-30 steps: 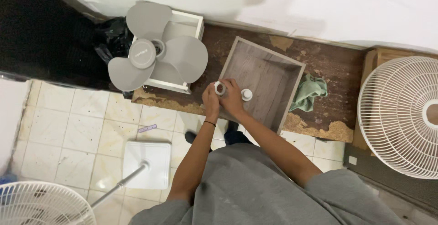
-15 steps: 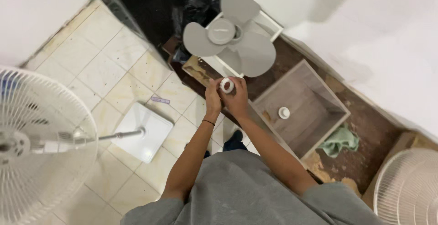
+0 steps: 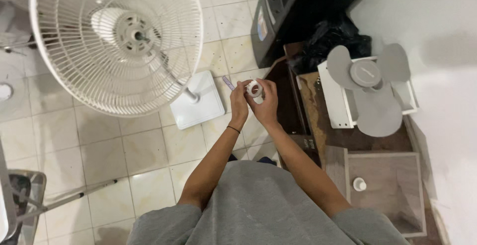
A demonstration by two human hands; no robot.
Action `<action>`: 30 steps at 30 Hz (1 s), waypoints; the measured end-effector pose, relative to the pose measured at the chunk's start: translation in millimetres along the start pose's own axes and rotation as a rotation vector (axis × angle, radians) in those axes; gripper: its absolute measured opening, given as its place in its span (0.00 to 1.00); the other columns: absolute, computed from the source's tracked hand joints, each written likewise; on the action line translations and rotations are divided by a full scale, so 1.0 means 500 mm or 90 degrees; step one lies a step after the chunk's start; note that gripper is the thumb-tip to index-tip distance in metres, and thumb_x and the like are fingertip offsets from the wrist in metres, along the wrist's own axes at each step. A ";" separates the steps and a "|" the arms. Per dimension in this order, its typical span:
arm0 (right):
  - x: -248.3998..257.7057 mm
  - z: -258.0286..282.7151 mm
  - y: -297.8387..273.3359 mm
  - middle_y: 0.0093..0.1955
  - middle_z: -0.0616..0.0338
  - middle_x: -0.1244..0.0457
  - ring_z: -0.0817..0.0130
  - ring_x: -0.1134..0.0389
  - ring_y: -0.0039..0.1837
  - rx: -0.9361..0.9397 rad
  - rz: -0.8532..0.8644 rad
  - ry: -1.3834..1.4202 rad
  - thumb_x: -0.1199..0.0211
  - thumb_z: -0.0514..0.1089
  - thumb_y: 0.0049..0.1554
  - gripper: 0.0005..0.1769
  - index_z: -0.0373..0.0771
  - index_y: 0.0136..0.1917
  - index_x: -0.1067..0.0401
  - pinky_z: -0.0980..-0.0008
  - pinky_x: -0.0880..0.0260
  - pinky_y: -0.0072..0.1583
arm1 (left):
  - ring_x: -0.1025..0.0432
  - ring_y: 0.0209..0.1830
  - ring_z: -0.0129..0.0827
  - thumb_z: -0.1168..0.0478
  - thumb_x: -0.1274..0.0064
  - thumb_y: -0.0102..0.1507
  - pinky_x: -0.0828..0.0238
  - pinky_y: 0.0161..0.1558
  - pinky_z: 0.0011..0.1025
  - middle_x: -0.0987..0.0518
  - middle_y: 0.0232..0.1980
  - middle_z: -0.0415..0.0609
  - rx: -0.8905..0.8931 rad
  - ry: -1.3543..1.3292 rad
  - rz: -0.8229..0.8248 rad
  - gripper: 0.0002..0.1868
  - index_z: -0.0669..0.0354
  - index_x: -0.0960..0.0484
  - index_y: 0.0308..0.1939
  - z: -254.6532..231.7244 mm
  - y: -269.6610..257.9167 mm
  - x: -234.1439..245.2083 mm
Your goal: The person assembles a standing fan by attaching the front grille, inserting the fan blade, and securing it with a plastic nut. The person then attaches the rear grille and tightens the central nut to complete the assembly.
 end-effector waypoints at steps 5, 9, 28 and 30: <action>-0.150 0.076 0.015 0.61 0.53 0.39 0.58 0.33 0.59 0.063 0.086 -0.029 0.21 0.42 0.47 0.34 0.40 0.65 0.29 0.66 0.32 0.50 | 0.35 0.36 0.32 0.48 0.68 0.74 0.36 0.42 0.31 0.24 0.35 0.49 -0.050 0.019 -0.096 0.31 0.71 0.16 0.51 -0.047 0.013 0.175; -0.252 0.112 0.023 0.61 0.54 0.37 0.61 0.31 0.58 0.054 0.161 0.002 0.20 0.42 0.46 0.34 0.41 0.65 0.28 0.67 0.30 0.50 | 0.34 0.38 0.27 0.53 0.64 0.73 0.36 0.42 0.27 0.22 0.39 0.45 -0.054 -0.020 -0.142 0.25 0.71 0.18 0.53 -0.058 0.019 0.280; -0.582 0.239 0.300 0.62 0.52 0.42 0.56 0.35 0.64 0.228 0.318 0.165 0.23 0.36 0.46 0.35 0.43 0.65 0.32 0.63 0.32 0.53 | 0.20 0.41 0.36 0.57 0.52 0.72 0.21 0.42 0.32 0.16 0.45 0.54 0.012 -0.251 -0.477 0.16 0.71 0.21 0.50 0.020 0.238 0.557; -0.599 0.248 0.305 0.62 0.51 0.42 0.54 0.36 0.64 0.251 0.325 0.180 0.22 0.36 0.46 0.35 0.41 0.64 0.33 0.61 0.32 0.56 | 0.21 0.44 0.36 0.53 0.57 0.74 0.23 0.43 0.32 0.17 0.47 0.54 0.011 -0.266 -0.465 0.20 0.71 0.22 0.52 0.015 0.247 0.554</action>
Point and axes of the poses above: each hand's wrist, its own y-axis towards the middle knuckle, its own x-axis out of the back of the hand, z = x × y, the point moved 10 cm from there along y, towards the middle knuckle
